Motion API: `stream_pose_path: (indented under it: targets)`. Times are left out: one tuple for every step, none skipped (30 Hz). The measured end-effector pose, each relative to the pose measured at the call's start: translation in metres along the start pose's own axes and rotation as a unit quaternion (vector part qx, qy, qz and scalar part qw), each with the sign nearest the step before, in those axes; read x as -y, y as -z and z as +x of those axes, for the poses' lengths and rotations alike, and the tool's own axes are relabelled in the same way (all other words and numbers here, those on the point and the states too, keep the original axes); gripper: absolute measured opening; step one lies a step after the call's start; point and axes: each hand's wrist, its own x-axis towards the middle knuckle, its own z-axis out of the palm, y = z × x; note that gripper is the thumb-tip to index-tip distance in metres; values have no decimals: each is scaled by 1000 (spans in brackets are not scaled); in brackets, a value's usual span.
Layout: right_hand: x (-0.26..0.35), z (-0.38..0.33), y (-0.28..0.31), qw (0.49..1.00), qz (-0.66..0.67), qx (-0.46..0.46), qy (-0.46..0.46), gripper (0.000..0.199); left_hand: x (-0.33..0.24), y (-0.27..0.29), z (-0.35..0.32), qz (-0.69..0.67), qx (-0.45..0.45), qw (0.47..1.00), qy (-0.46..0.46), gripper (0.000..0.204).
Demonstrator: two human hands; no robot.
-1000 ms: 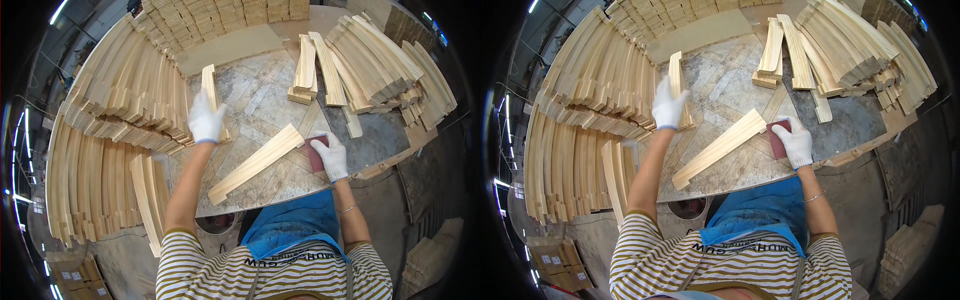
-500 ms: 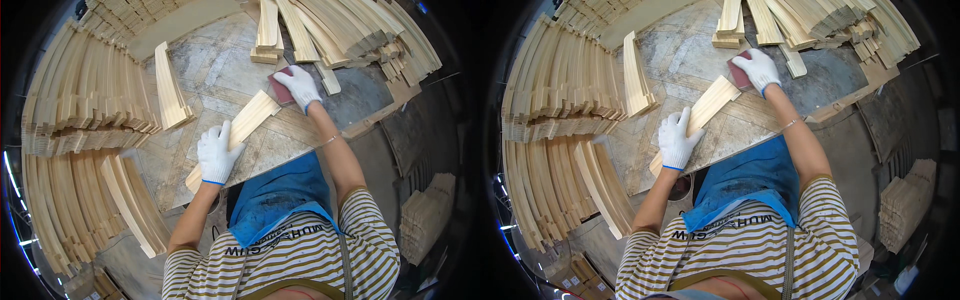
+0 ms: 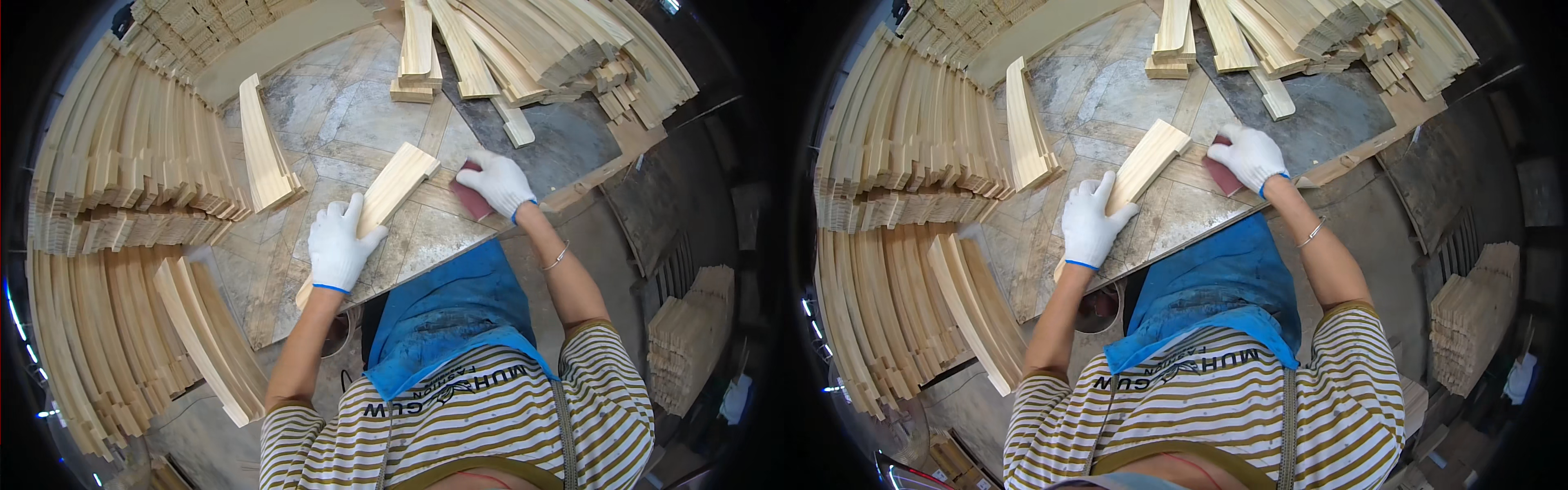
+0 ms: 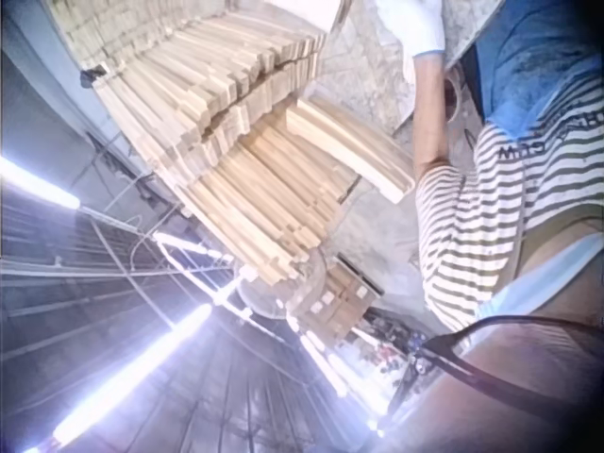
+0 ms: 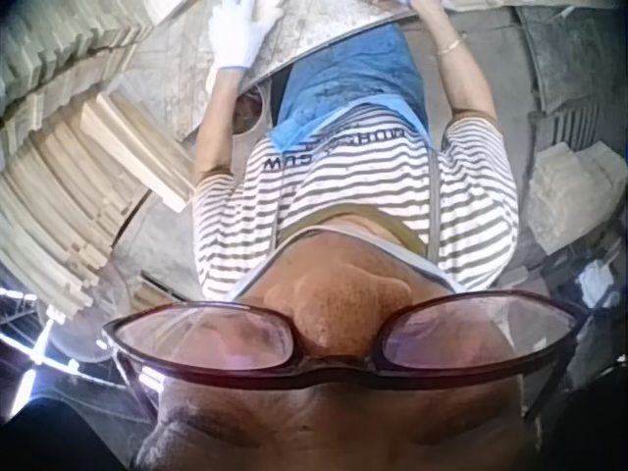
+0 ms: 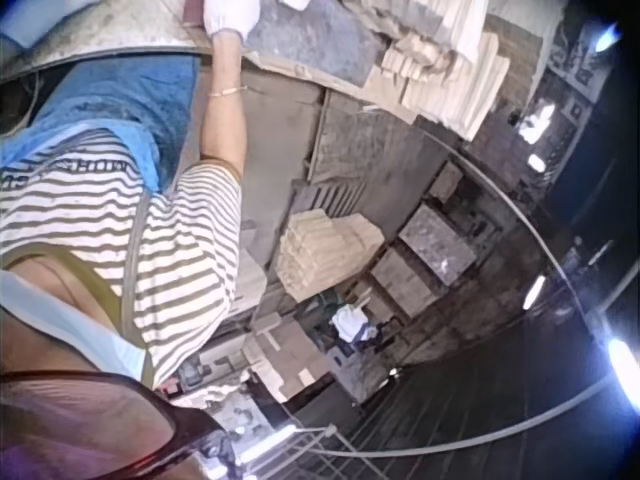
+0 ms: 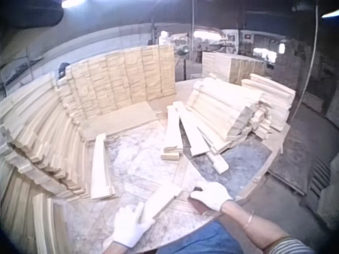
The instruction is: Sanding individual wooden furniture components manually using sandpaper.
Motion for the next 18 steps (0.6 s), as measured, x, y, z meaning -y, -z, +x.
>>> stream_pose_path:
  targets:
    - [-5, 0, 4, 998, 59, -36, 0, 40, 3, 9, 2, -42, -3, 998, -42, 55]
    - [-10, 2, 7, 990, 119, -72, 1, 40, 4, 20, 6, -42, -3, 998, -44, 55]
    - [-12, 3, 12, 984, 152, -94, 2, 40, 5, 32, 10, -116, 76, 990, -33, 51]
    - [-13, 6, 18, 980, 182, -64, -42, 40, 7, 39, 14, -189, 153, 970, -21, 47]
    - [-13, 9, 19, 977, 199, -61, -48, 40, 13, 35, 18, -217, 159, 963, 3, 41]
    - [-13, 14, 19, 973, 217, -59, -54, 41, 18, 32, 22, -215, 158, 964, 2, 41]
    - [-12, 20, 15, 973, 219, -60, -52, 41, 23, 30, 27, -164, 116, 980, -1, 42]
    - [-9, 28, 7, 969, 233, -73, -38, 41, 27, 29, 29, -111, 74, 991, -3, 42]
    - [-4, 34, 3, 965, 246, -87, -28, 42, 24, 30, 28, -48, 85, 995, 7, 57]
    - [0, 41, 1, 965, 247, -87, -29, 42, 21, 27, 24, -47, 86, 995, 7, 57]
    - [5, 48, -1, 967, 242, -81, -26, 43, 18, 20, 19, -2, 49, 999, -12, 65]
    - [10, 54, -2, 969, 235, -73, -23, 44, 14, 16, 16, 43, 13, 999, -28, 74]
    - [12, 63, -6, 971, 224, -83, -5, 49, 11, 13, 16, 47, 32, 998, -2, 83]
    - [17, 73, -9, 971, 224, -81, -4, 49, 8, 9, 14, 47, 33, 998, 1, 83]
    - [26, 84, -12, 975, 209, -76, 17, 51, 7, 7, 9, 63, 11, 998, 11, 80]
    - [33, 93, -13, 978, 192, -74, 33, 54, 6, 2, 8, 76, -10, 997, 16, 78]
    - [39, 101, -15, 980, 186, -60, 34, 52, 6, -2, 7, 76, -9, 997, 16, 78]
    - [46, 112, -21, 980, 188, -58, 35, 52, 8, -3, 5, 63, -24, 998, 19, 75]
